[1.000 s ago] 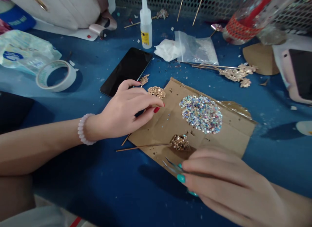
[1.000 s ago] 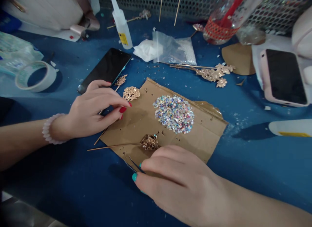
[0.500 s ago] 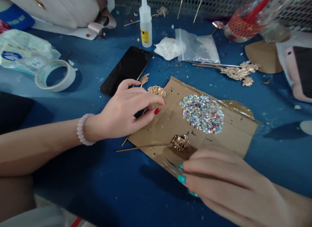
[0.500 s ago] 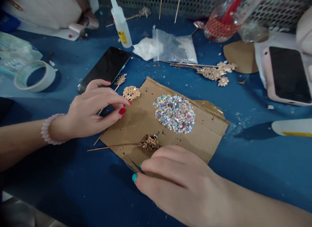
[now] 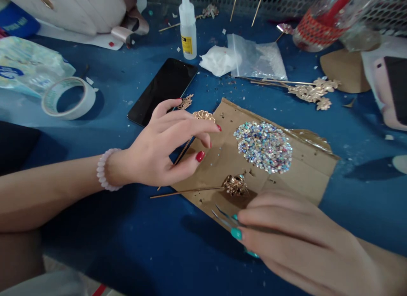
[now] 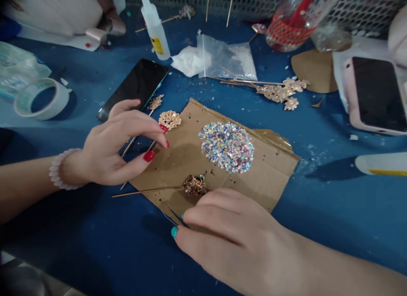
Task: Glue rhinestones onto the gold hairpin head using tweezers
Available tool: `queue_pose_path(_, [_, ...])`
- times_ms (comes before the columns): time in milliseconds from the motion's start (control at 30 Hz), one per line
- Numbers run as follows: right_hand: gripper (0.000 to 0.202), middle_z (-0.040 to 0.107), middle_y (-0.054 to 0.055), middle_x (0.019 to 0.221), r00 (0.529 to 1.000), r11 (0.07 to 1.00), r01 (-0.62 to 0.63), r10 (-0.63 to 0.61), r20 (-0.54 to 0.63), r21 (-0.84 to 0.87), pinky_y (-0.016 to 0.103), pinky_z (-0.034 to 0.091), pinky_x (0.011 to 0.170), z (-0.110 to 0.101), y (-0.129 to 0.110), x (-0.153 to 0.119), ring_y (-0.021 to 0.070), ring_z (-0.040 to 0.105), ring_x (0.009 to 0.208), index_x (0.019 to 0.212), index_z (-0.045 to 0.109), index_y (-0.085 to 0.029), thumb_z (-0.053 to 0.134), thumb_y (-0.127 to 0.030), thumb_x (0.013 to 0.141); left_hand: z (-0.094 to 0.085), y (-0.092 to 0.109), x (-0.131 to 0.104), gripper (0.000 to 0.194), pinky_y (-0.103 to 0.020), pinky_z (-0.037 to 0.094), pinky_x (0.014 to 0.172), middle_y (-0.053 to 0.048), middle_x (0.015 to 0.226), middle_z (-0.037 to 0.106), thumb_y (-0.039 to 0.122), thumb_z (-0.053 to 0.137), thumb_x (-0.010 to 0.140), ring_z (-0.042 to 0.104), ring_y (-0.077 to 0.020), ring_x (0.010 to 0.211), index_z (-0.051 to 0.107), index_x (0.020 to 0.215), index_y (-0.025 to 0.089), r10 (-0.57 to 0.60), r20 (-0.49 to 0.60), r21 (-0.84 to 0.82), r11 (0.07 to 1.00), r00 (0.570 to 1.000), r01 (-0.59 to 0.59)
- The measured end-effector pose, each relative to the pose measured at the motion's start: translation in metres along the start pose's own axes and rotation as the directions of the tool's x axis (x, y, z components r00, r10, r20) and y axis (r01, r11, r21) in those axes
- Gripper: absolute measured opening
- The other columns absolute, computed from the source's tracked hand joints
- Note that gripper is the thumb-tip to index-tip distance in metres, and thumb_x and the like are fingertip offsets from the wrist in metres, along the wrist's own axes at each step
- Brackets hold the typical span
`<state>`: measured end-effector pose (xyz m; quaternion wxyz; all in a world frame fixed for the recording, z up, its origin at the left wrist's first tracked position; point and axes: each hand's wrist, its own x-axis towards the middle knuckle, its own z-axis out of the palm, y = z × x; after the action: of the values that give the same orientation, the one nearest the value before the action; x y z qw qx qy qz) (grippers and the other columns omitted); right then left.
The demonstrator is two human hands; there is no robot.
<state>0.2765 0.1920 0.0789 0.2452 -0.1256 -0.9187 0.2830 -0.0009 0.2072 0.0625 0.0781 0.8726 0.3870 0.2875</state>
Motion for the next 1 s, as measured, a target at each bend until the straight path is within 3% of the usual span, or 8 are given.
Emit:
queue_pose_path(267, [0.021, 0.074, 0.003, 0.086, 0.999, 1.0, 0.002, -0.001, -0.036, 0.025, 0.028, 0.055, 0.07, 0.0024, 0.0022, -0.0009, 0.0139, 0.071, 0.082, 0.098, 0.064, -0.017, 0.045, -0.012, 0.104, -0.0025, 0.0001, 0.0004, 0.035, -0.047, 0.032, 0.12, 0.0, 0.101, 0.075, 0.012, 0.052, 0.091, 0.07, -0.0173, 0.101, 0.051, 0.125, 0.022, 0.019, 0.014, -0.03, 0.999, 1.0, -0.018])
queue_pose_path(567, [0.022, 0.075, 0.003, 0.088, 1.0, 1.0, 0.005, -0.005, -0.021, 0.006, 0.028, 0.056, 0.072, 0.0027, 0.0027, -0.0002, 0.0133, 0.071, 0.083, 0.099, 0.063, -0.018, 0.042, -0.013, 0.106, 0.0025, -0.0032, 0.0009, 0.031, -0.044, 0.032, 0.12, 0.003, 0.097, 0.075, 0.013, 0.054, 0.09, 0.072, -0.0161, 0.096, 0.056, 0.119, 0.024, 0.031, -0.005, -0.031, 0.999, 1.0, -0.031])
queue_pose_path(833, [0.033, 0.073, 0.003, 0.077, 1.0, 0.999, 0.007, -0.006, 0.021, -0.042, 0.025, 0.057, 0.069, -0.0015, -0.0003, 0.0054, 0.0124, 0.07, 0.076, 0.088, 0.067, -0.017, 0.04, -0.012, 0.106, 0.0044, -0.0046, -0.0007, 0.043, -0.04, 0.037, 0.118, 0.008, 0.078, 0.066, 0.0, 0.044, 0.083, 0.068, -0.0131, 0.083, 0.055, 0.114, 0.027, 0.066, -0.009, 0.026, 0.998, 0.998, -0.066])
queue_pose_path(1000, [0.032, 0.071, 0.003, 0.077, 1.0, 1.0, 0.003, -0.002, 0.028, -0.023, 0.026, 0.056, 0.07, -0.0002, 0.0005, 0.0043, 0.0129, 0.069, 0.076, 0.088, 0.068, -0.017, 0.041, -0.013, 0.106, 0.0011, -0.0046, -0.0012, 0.038, -0.045, 0.033, 0.118, 0.008, 0.072, 0.062, 0.007, 0.046, 0.083, 0.066, -0.0147, 0.074, 0.053, 0.117, 0.024, 0.09, 0.035, -0.051, 0.995, 0.995, -0.088])
